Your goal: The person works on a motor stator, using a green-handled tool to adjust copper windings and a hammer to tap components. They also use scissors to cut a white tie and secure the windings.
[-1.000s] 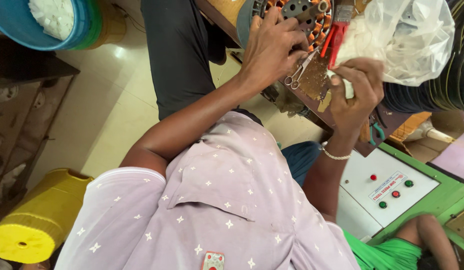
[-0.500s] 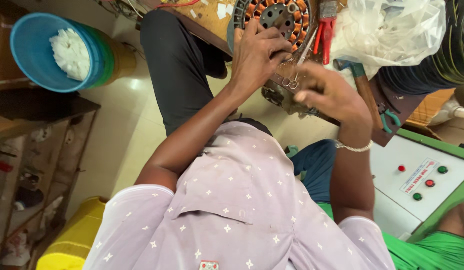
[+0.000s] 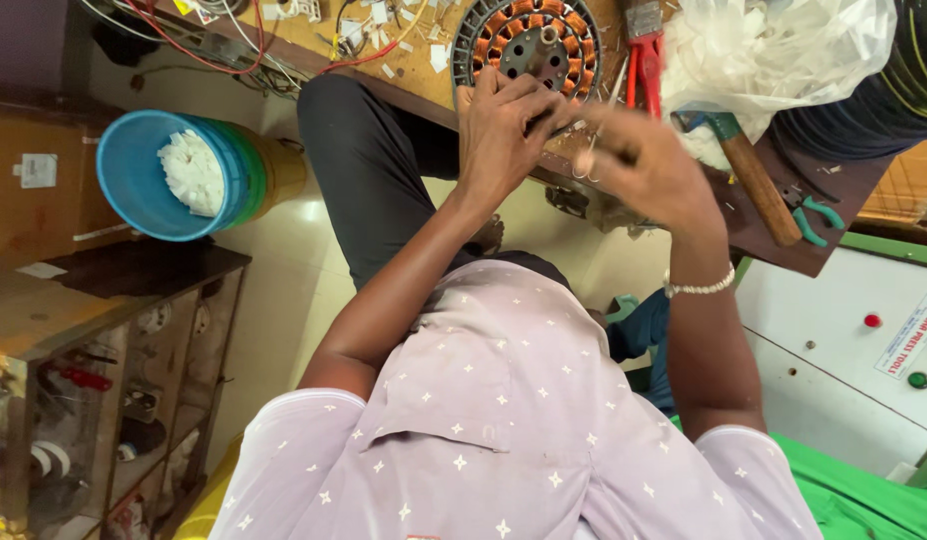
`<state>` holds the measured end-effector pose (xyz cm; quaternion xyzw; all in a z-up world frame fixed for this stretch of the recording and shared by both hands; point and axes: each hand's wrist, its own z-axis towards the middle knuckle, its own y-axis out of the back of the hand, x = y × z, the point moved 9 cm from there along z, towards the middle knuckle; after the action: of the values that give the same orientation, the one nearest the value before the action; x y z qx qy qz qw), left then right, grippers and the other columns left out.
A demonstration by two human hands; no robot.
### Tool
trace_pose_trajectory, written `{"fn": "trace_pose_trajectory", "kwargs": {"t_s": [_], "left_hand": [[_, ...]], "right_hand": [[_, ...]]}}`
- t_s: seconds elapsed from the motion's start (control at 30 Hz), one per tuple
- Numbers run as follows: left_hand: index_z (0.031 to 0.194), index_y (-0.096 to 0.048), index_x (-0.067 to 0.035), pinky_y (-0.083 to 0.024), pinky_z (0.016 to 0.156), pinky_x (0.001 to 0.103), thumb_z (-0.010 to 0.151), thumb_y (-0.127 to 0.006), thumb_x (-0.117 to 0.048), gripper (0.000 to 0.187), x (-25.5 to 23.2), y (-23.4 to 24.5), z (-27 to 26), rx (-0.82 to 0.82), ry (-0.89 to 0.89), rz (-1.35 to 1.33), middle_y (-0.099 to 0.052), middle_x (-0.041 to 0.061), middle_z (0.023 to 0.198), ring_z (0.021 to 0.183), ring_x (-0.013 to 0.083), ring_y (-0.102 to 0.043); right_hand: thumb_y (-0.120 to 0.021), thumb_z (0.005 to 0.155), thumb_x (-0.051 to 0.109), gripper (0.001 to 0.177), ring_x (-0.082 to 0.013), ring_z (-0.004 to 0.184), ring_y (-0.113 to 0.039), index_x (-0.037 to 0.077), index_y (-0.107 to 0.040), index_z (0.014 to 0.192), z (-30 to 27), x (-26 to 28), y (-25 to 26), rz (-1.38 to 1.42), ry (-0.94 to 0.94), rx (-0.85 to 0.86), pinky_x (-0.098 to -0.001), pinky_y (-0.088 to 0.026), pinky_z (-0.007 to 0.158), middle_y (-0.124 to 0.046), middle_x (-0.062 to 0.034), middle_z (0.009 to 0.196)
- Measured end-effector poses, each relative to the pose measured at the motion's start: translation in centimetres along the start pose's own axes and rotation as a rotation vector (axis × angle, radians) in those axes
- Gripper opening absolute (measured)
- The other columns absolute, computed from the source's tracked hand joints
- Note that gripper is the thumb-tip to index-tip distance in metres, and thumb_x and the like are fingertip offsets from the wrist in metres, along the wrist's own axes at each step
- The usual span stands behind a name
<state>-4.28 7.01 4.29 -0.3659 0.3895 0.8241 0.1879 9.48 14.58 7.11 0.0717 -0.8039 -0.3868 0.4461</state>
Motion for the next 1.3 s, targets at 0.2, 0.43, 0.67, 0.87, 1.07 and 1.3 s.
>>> {"fn": "trace_pose_trajectory", "kwargs": {"t_s": [0.2,0.43,0.67,0.87,1.07,1.3], "left_hand": [[0.092,-0.077,-0.02,-0.042,0.085,0.037,0.083,-0.083,-0.022,0.012,-0.4,0.2,0.1,0.022,0.018,-0.02,-0.07,-0.008,0.093,0.092,0.0225,-0.053],[0.094,-0.078,-0.021,-0.036,0.082,0.043,0.082,-0.08,-0.023,0.012,0.0,-0.4,-0.8,0.025,-0.021,0.075,-0.071,-0.005,0.094,0.093,0.0233,-0.054],[0.09,-0.078,-0.024,-0.036,0.084,0.045,0.079,-0.08,-0.023,0.011,-0.5,0.1,0.2,0.042,-0.008,0.095,-0.073,-0.005,0.094,0.099,0.0248,-0.058],[0.093,-0.08,-0.023,-0.037,0.085,0.043,0.079,-0.083,-0.026,0.014,0.0,-0.3,-0.2,0.037,0.014,0.061,-0.073,-0.007,0.094,0.095,0.0224,-0.059],[0.093,-0.081,-0.024,-0.038,0.086,0.04,0.08,-0.083,-0.025,0.013,-1.0,0.7,-0.4,-0.017,-0.02,0.051,-0.073,-0.008,0.094,0.094,0.0208,-0.057],[0.095,-0.082,-0.022,-0.036,0.085,0.041,0.081,-0.083,-0.025,0.014,-0.9,0.3,-0.1,0.012,-0.006,0.06,-0.072,-0.007,0.091,0.093,0.0212,-0.055]], "right_hand": [[-0.076,0.098,0.029,0.036,-0.0334,0.068,-0.062,0.011,-0.066,0.128,0.3,2.5,0.1,-0.469,0.118,-0.047,-0.0453,-0.049,0.06,-0.07,-0.017,0.078],[-0.064,0.095,0.031,0.052,-0.0446,0.069,-0.06,0.02,-0.058,0.146,0.1,1.0,1.6,-0.104,-0.012,-0.142,-0.0526,-0.052,0.069,-0.068,-0.0227,0.085],[-0.067,0.097,0.043,0.033,-0.0354,0.082,-0.074,0.013,-0.07,0.112,-0.4,1.1,-3.2,-0.324,0.025,0.293,-0.0473,-0.058,0.076,-0.076,-0.0167,0.091],[-0.065,0.09,0.029,0.055,-0.0437,0.088,-0.068,0.017,-0.057,0.143,1.2,0.4,1.8,-0.259,-0.038,-0.194,-0.0522,-0.053,0.077,-0.073,-0.023,0.095],[-0.065,0.093,0.039,0.042,-0.0342,0.087,-0.076,0.023,-0.066,0.131,-0.1,-0.1,-2.8,-0.325,0.052,0.225,-0.0442,-0.059,0.083,-0.078,-0.0144,0.095],[-0.064,0.094,0.036,0.048,-0.0385,0.088,-0.071,0.017,-0.059,0.138,1.2,-1.5,1.0,-0.363,-0.132,-0.106,-0.0494,-0.054,0.079,-0.075,-0.0175,0.091]]}}
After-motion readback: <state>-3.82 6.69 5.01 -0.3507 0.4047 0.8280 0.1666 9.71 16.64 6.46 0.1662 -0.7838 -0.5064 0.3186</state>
